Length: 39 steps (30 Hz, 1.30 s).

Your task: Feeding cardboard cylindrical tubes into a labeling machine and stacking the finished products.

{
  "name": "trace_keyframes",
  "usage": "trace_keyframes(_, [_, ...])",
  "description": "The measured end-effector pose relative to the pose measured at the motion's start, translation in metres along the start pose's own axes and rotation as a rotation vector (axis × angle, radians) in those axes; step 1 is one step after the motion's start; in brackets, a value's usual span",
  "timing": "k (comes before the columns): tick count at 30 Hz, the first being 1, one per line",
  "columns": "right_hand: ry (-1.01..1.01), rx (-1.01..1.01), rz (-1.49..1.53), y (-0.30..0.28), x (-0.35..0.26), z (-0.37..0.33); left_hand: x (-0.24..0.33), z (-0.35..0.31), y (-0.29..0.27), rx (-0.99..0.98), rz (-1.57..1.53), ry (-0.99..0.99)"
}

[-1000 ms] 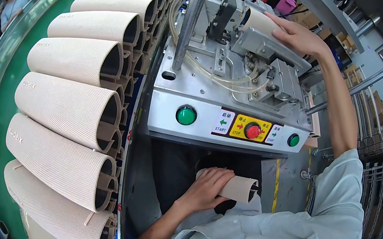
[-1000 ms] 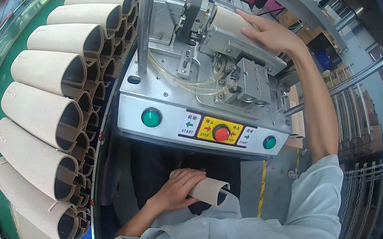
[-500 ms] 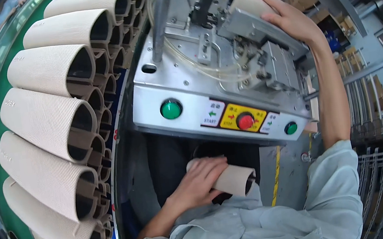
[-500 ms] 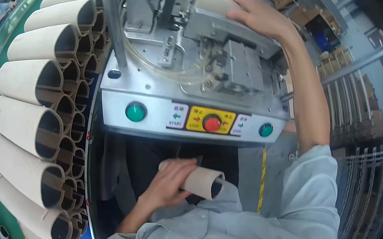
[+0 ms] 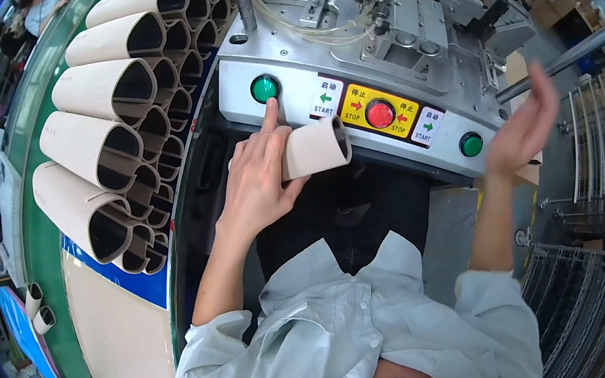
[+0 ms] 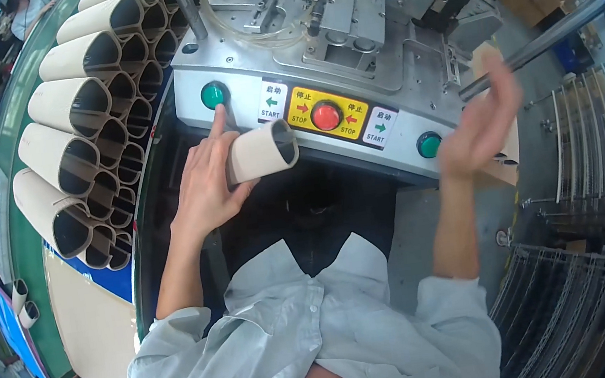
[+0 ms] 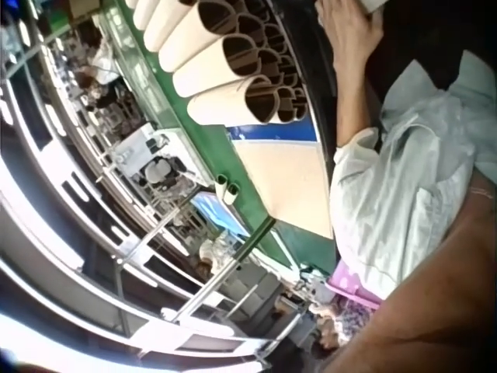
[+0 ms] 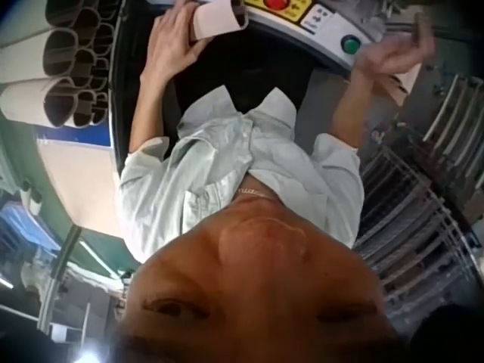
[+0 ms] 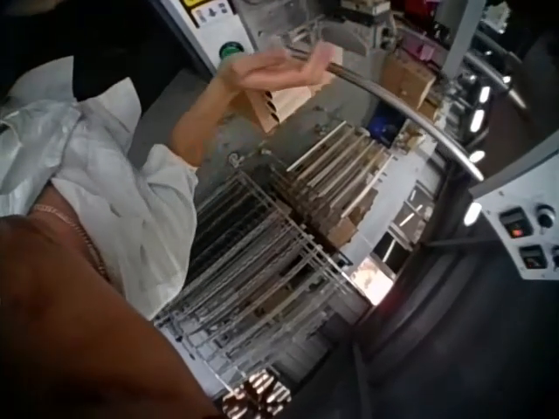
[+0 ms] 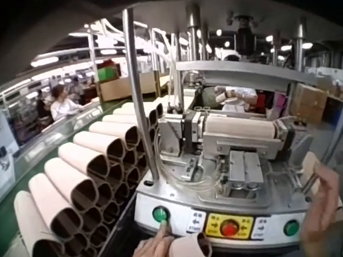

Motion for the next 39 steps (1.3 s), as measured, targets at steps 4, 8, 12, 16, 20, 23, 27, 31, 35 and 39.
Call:
trace_keyframes(4, [-0.206,-0.209,-0.265,-0.005,0.011,-0.067,0.006,0.008,-0.001,0.026,-0.033,0.018])
trace_keyframes(8, [0.080,-0.189,0.016,-0.006,-0.004,-0.064,0.015,0.008,-0.006,0.142,0.027,0.128])
trace_keyframes(12, [0.617,-0.513,0.479,0.009,-0.037,-0.088,0.029,0.003,-0.007,0.365,0.087,0.288])
trace_keyframes(16, [0.792,-0.598,0.575,0.050,-0.072,-0.102,0.045,0.005,-0.002,0.413,0.121,0.300])
trace_keyframes(20, [0.890,-0.559,0.584,0.076,-0.083,-0.111,0.054,0.005,0.004,0.440,0.134,0.295])
trace_keyframes(23, [0.873,-0.537,0.534,0.080,-0.086,-0.109,0.055,0.003,0.005,0.452,0.132,0.282])
trace_keyframes(27, [0.994,-0.615,0.537,0.086,-0.086,-0.115,0.048,-0.003,0.008,0.446,0.151,0.250])
trace_keyframes(31, [0.935,-0.589,0.650,0.084,-0.079,-0.115,0.040,-0.007,0.007,0.384,0.016,0.171])
trace_keyframes(35, [0.873,-0.649,0.574,0.081,-0.073,-0.112,0.034,-0.007,0.007,0.331,-0.081,0.128])
trace_keyframes(39, [0.806,-0.717,0.454,0.080,-0.071,-0.108,0.032,-0.008,0.008,0.299,-0.140,0.110])
Point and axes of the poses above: each hand's wrist, its own z-axis towards the middle knuckle, its own y-axis out of the palm, x = y × z, the point moved 4 cm from there along z, towards the middle knuckle, and after that the axes turned 9 degrees about -z, right-handed, at the moved point
